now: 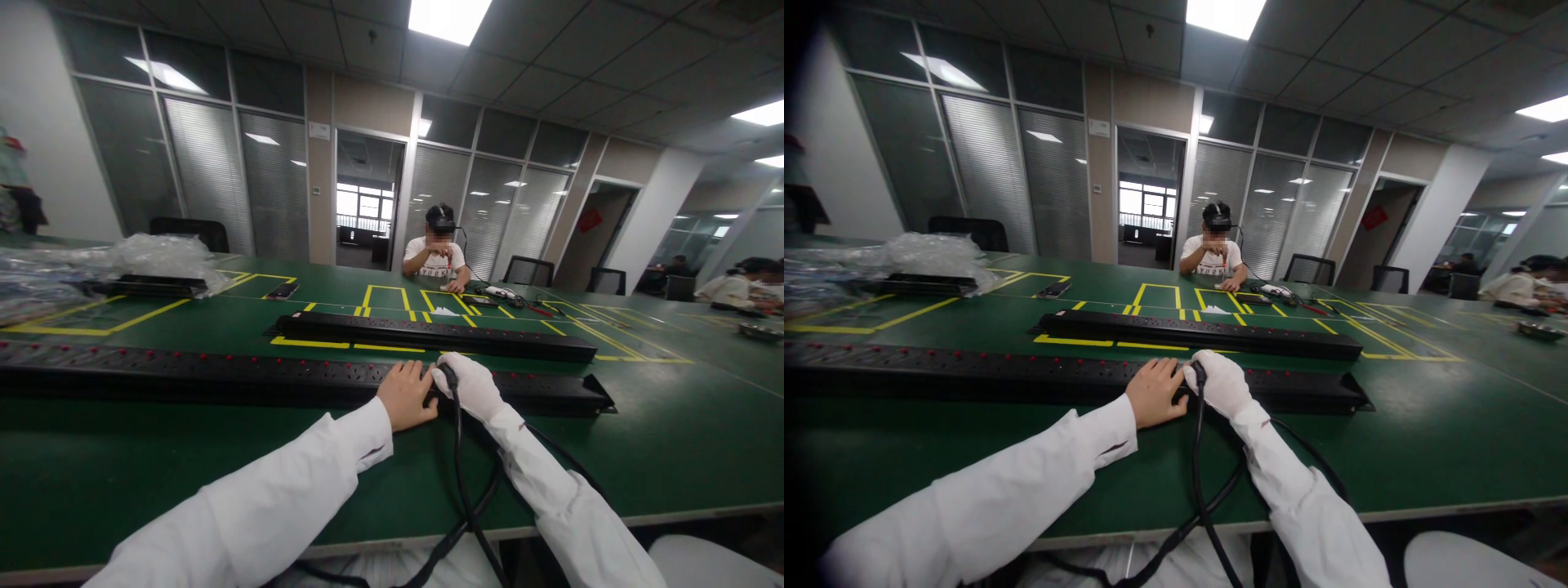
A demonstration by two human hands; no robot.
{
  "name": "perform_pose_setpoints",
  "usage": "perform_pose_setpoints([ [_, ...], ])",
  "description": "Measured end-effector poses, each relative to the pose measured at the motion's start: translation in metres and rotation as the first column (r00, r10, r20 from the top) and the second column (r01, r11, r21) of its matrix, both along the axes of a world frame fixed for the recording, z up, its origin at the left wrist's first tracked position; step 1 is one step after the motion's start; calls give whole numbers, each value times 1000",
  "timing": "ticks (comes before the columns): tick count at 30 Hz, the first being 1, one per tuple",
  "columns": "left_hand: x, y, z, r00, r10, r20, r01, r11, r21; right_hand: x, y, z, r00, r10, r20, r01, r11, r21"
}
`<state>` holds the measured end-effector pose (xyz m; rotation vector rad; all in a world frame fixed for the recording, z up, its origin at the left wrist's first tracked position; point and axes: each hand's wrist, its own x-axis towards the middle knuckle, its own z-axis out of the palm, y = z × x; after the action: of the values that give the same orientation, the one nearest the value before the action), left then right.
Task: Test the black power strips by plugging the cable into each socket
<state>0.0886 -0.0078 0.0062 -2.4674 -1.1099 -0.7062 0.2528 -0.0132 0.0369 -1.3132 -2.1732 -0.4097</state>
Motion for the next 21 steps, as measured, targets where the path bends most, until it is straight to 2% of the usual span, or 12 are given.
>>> perform_pose_setpoints([
  [16,-1,1,0,1000,1,-6,-1,1000,10,-1,1,-1,999,-27,24,27,1000,-8],
  [21,0,1,1,1000,3,-11,-3,1000,17,-1,8,3,989,-114,97,118,992,-38],
])
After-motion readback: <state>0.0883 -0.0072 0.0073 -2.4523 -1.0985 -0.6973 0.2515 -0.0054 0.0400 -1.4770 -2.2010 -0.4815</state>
